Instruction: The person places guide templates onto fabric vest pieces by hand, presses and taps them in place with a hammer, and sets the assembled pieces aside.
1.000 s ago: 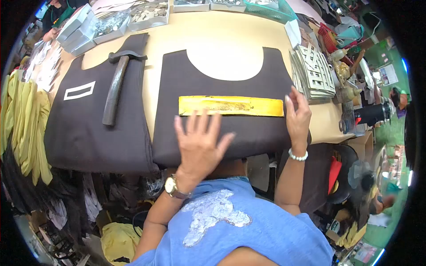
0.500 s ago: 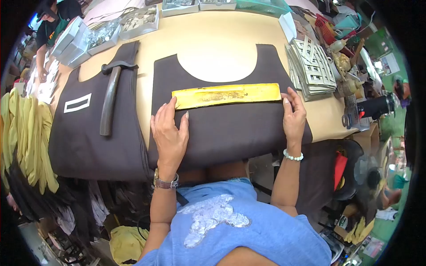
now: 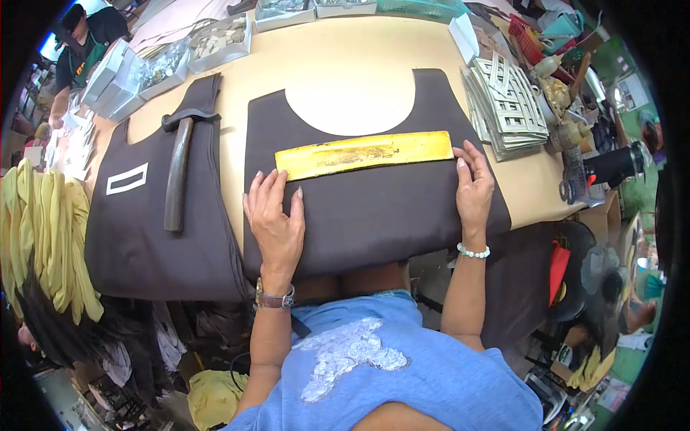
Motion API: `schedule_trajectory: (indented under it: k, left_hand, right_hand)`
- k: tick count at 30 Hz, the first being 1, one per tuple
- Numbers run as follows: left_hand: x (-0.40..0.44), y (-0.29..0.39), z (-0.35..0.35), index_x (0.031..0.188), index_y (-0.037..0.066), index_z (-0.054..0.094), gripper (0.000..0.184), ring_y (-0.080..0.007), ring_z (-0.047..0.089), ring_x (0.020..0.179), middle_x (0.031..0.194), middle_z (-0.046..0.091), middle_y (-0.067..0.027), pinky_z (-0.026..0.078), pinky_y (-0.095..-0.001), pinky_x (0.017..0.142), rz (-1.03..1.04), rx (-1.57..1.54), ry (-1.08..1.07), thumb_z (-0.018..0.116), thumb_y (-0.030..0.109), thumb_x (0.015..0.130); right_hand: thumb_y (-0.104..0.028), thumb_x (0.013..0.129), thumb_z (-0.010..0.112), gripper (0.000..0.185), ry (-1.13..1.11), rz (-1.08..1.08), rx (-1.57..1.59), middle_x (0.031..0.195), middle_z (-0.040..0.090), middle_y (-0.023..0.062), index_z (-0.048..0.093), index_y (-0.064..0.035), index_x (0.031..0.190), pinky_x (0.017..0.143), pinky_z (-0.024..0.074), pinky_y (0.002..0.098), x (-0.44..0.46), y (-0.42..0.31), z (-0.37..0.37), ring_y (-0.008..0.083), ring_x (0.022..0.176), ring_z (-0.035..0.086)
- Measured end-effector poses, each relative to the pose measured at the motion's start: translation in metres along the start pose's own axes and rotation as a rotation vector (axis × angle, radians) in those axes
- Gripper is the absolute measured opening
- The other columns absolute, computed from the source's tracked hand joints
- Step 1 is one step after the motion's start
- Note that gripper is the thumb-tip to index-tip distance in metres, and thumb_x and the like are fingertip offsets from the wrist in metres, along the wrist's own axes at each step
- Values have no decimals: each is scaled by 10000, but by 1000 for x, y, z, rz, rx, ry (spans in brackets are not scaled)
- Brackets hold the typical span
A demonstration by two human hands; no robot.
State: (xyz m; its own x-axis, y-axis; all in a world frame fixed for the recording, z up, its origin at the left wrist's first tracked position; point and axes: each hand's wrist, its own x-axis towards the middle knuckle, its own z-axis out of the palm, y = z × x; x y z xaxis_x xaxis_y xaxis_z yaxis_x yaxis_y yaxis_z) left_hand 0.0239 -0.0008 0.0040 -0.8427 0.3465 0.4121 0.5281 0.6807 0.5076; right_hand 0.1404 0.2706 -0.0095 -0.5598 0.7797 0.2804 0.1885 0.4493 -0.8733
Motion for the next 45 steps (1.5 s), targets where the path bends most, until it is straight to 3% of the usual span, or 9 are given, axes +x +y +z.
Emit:
schedule_trajectory:
  k: [2, 5, 8, 14, 16, 17, 24, 41, 45]
  left_hand:
    - [0, -1, 1, 1135, 10, 606, 360, -344, 467, 1181, 1171, 588, -164, 339, -416, 1015, 5, 17, -8, 653, 80, 786]
    - [-2, -5, 4, 1167, 33, 588, 359, -334, 411, 1237, 1220, 556, -132, 246, -529, 1043, -25, -35, -42, 616, 118, 819]
    - [-2, -6, 5, 1158, 26, 592, 350, -335, 410, 1237, 1230, 551, -135, 242, -530, 1044, -31, -30, -44, 613, 124, 823]
    - [-2, -5, 5, 1159, 28, 593, 347, -333, 414, 1234, 1224, 554, -133, 243, -530, 1045, -28, -27, -49, 611, 124, 826]
    - [-1, -1, 2, 1146, 9, 601, 348, -336, 449, 1203, 1194, 573, -162, 298, -457, 1032, -11, 17, -37, 630, 103, 812]
    - [0, 1, 1, 1140, -1, 605, 349, -338, 467, 1188, 1179, 582, -176, 326, -421, 1026, -1, 38, -30, 640, 92, 805]
    - [1, 2, 0, 1148, 19, 606, 351, -339, 465, 1190, 1185, 581, -171, 322, -426, 1026, 8, 53, -27, 638, 95, 806]
    - [-2, -3, 3, 1131, 17, 614, 344, -335, 462, 1191, 1170, 589, -159, 323, -425, 1018, -1, 25, -12, 645, 104, 799]
    - [-3, -6, 5, 1123, 27, 608, 321, -342, 414, 1228, 1208, 553, -139, 254, -540, 1035, -15, -25, -35, 613, 130, 819]
  right_hand:
    - [-27, 853, 545, 332, -2, -6, -8, 1011, 665, 111, 549, 33, 1179, 887, 443, 334, 0, 0, 0, 210, 948, 607]
    - [-28, 850, 551, 338, -7, -5, -25, 1012, 663, 118, 549, 33, 1182, 890, 443, 331, -1, -4, 0, 210, 950, 610]
    - [-30, 848, 555, 343, -8, -2, -35, 1016, 661, 121, 548, 34, 1186, 895, 442, 330, -1, -6, 0, 210, 956, 609]
    - [-35, 845, 563, 325, -4, 16, -46, 1025, 659, 119, 569, 31, 1164, 903, 437, 333, -1, -9, 0, 211, 971, 605]
    - [-39, 840, 570, 294, 8, 20, -47, 1026, 659, 120, 599, 24, 1126, 907, 435, 340, -1, -8, 0, 222, 979, 602]
    - [-44, 837, 576, 275, 1, -13, -77, 1025, 658, 119, 615, 16, 1102, 913, 430, 345, -1, -8, 0, 232, 987, 597]
    - [-122, 822, 619, 166, -35, -199, -272, 1012, 659, 74, 695, -42, 944, 960, 380, 390, -1, -2, -2, 273, 1038, 558]
    - [-122, 820, 624, 190, -70, -159, -300, 1052, 653, 79, 691, -30, 972, 988, 366, 394, -3, -12, -2, 283, 1091, 533]
    - [-118, 823, 624, 192, -74, -160, -299, 1049, 654, 73, 688, -29, 980, 986, 368, 390, -2, -10, -2, 276, 1089, 534]
